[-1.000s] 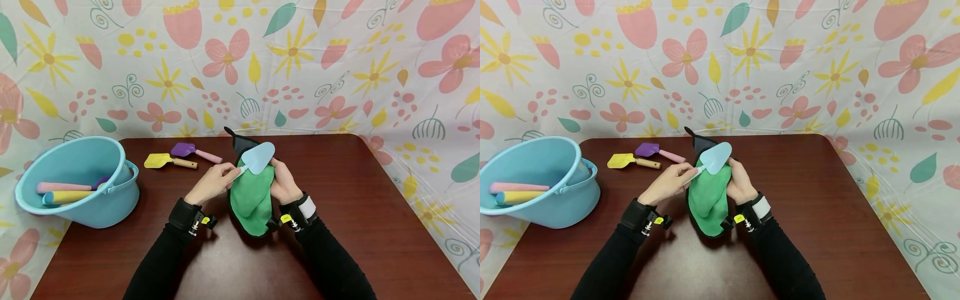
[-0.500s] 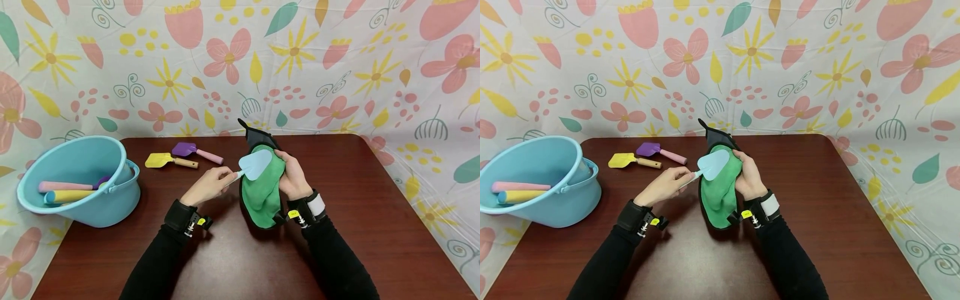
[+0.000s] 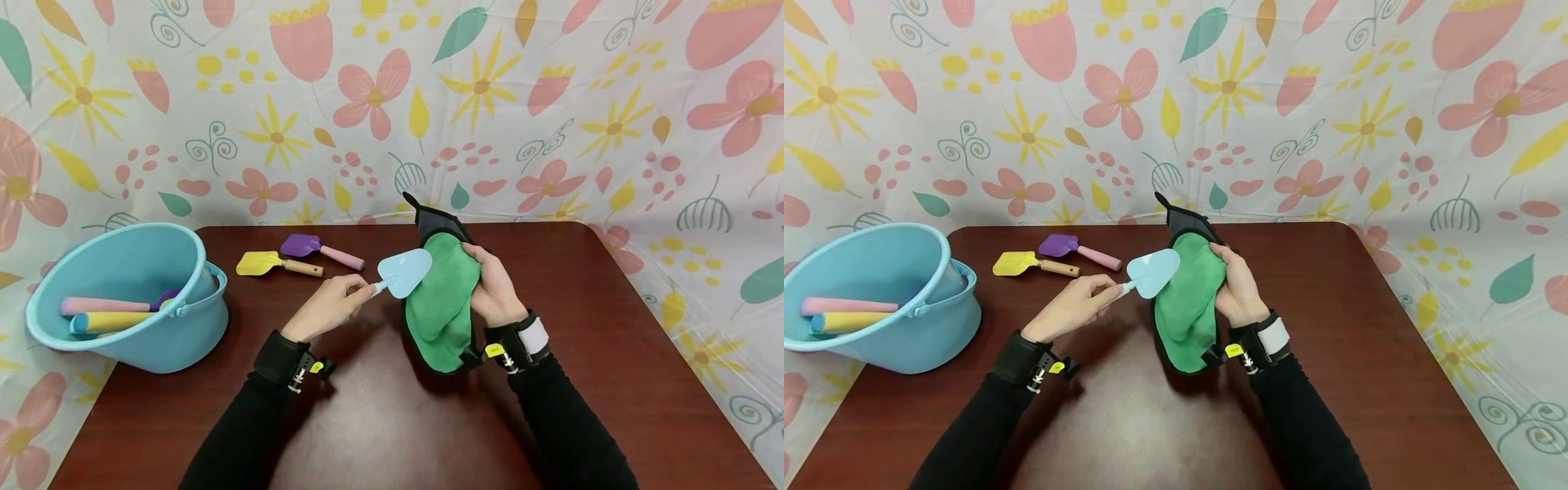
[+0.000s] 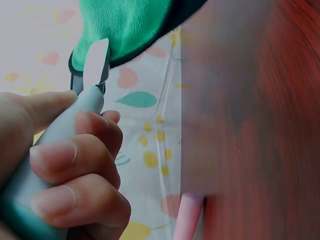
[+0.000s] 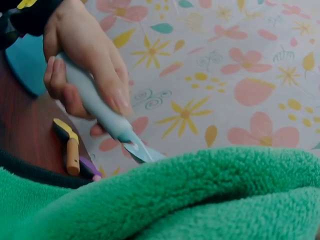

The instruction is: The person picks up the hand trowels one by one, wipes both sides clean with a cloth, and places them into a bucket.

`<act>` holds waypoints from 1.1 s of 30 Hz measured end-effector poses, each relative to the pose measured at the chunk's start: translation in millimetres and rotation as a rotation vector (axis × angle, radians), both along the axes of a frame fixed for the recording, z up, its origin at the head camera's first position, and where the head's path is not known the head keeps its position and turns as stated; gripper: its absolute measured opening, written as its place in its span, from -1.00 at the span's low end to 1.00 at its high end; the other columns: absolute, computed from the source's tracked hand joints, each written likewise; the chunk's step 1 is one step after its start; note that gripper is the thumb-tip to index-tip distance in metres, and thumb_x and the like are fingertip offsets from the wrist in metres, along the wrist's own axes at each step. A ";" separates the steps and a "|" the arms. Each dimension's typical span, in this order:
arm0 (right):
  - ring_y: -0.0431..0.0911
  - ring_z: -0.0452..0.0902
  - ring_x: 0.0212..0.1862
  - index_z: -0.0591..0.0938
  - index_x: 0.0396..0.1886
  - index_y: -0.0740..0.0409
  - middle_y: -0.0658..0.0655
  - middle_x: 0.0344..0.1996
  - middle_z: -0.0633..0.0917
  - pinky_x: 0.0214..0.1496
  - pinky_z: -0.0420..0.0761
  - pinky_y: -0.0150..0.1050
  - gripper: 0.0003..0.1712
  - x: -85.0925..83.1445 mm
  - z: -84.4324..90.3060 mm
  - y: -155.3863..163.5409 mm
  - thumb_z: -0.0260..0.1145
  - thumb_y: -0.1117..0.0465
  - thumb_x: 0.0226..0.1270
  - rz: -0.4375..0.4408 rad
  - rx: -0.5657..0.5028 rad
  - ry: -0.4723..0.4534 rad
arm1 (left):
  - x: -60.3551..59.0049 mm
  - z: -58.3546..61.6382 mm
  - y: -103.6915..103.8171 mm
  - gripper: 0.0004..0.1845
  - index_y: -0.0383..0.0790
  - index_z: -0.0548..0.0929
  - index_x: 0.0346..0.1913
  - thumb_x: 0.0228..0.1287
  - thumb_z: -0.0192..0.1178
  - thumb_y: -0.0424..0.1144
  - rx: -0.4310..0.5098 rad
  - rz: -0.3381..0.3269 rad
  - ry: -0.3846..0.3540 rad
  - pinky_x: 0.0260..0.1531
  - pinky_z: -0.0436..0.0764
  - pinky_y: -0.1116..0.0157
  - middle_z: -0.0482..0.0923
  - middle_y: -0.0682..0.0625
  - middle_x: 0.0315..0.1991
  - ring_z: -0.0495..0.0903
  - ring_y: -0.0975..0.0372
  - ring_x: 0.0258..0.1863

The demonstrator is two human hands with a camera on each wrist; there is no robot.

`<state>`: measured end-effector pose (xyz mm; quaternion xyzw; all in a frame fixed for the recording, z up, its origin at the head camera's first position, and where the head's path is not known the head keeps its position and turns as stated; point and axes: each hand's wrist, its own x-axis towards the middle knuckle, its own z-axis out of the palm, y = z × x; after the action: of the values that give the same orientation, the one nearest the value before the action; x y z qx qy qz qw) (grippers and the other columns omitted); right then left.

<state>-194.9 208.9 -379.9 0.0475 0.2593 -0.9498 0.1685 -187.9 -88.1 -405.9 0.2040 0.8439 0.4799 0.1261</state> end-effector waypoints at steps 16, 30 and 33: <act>-0.15 0.38 0.22 -0.16 0.54 -0.07 -0.05 0.35 0.12 0.37 0.22 -0.29 -0.23 2.9 20.2 49.9 0.06 0.23 0.56 -0.014 0.100 -0.003 | 8.5 56.5 -67.4 -0.69 -0.13 0.61 -0.21 0.50 0.03 0.03 -0.269 0.140 0.177 -0.56 0.37 0.20 0.42 -0.02 -0.56 0.36 0.13 -0.61; -0.30 0.13 0.36 0.03 0.44 -0.11 -0.17 0.36 0.11 0.35 0.24 -0.34 -0.34 12.0 43.9 108.4 0.10 0.29 0.52 -0.112 0.157 0.045 | 27.6 139.3 -162.0 -0.50 -0.23 0.63 -0.14 0.45 0.00 0.18 -0.557 0.286 0.323 -0.57 0.24 0.20 0.38 -0.04 -0.57 0.31 0.10 -0.61; -0.31 0.05 0.41 -0.05 0.51 -0.16 -0.20 0.39 0.07 0.36 0.21 -0.33 -0.27 14.2 45.1 120.2 0.08 0.26 0.54 -0.100 0.180 0.060 | 32.4 145.7 -183.0 -0.49 -0.28 0.61 -0.14 0.47 -0.02 0.15 -0.611 0.317 0.329 -0.55 0.26 0.20 0.40 -0.03 -0.59 0.33 0.11 -0.61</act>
<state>-180.6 329.1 -334.7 0.0467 0.3458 -0.9309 0.1079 -155.4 -271.1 -260.2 0.0982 0.9781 0.1807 -0.0319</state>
